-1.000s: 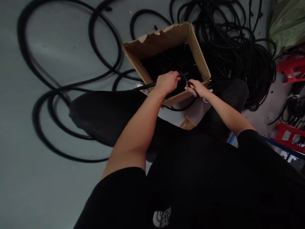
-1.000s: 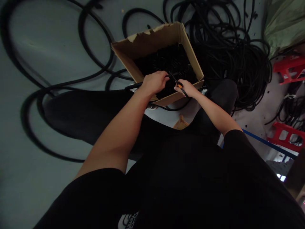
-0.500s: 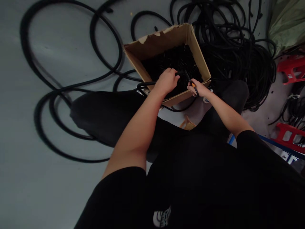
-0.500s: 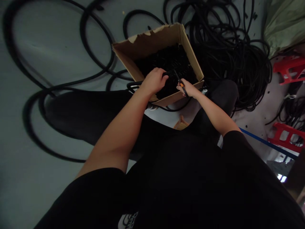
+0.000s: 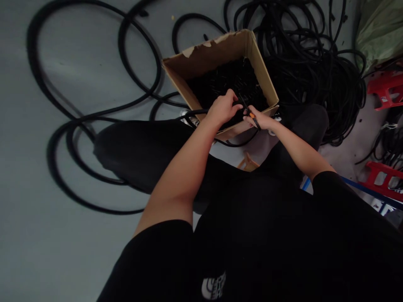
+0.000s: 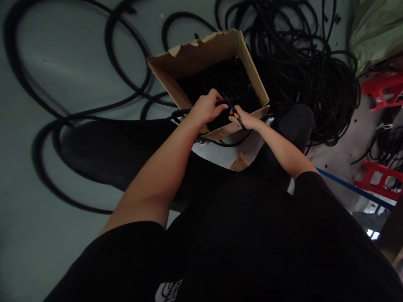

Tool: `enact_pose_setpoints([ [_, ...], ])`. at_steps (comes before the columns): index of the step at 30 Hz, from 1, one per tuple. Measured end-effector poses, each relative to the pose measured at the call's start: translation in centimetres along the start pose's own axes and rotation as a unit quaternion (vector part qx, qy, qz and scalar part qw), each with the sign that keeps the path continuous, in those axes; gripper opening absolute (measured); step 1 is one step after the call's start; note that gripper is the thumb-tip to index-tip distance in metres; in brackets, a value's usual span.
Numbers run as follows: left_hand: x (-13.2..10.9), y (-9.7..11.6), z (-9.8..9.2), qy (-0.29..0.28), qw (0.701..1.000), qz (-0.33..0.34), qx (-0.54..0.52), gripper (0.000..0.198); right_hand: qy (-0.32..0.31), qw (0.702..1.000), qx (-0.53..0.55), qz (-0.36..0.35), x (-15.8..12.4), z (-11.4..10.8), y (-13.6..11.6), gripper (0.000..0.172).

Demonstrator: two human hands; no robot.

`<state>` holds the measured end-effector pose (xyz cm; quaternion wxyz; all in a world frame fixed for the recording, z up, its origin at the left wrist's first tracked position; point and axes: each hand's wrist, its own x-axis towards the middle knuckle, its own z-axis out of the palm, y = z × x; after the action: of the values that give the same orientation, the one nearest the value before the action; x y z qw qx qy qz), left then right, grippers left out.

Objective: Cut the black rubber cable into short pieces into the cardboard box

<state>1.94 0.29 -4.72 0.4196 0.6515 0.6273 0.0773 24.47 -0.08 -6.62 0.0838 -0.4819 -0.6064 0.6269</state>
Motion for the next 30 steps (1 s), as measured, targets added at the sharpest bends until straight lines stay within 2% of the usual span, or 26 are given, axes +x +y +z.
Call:
enact_pose_setpoints([
  [6, 0.1, -0.3, 0.3, 0.001, 1.000, 0.005, 0.011, 0.057, 0.025, 0.998, -0.010, 0.057, -0.1, -0.1, 0.0, 0.042],
  [10, 0.4, -1.1, 0.0, 0.028, 0.999, 0.016, 0.020, 0.060, 0.035, 0.998, 0.021, 0.052, -0.1, -0.5, -0.3, 0.046],
  [14, 0.5, -1.7, -0.2, 0.035, 0.999, 0.037, 0.017, 0.062, 0.042, 0.997, 0.040, 0.059, -0.1, -0.5, -0.5, 0.042],
  [18, 0.4, -1.7, -0.2, 0.033, 0.998, 0.061, 0.000, 0.059, 0.038, 0.993, 0.072, 0.088, -0.2, -0.2, -0.6, 0.040],
  [24, 0.2, -1.3, -0.3, 0.019, 0.998, 0.056, -0.015, 0.059, 0.025, 0.982, 0.128, 0.135, -0.2, -0.3, -0.9, 0.032],
  [30, -0.1, -0.9, -0.5, 0.006, 0.999, 0.043, 0.017, 0.055, 0.004, 0.980, 0.139, 0.141, -0.2, -0.6, -0.5, 0.042],
])
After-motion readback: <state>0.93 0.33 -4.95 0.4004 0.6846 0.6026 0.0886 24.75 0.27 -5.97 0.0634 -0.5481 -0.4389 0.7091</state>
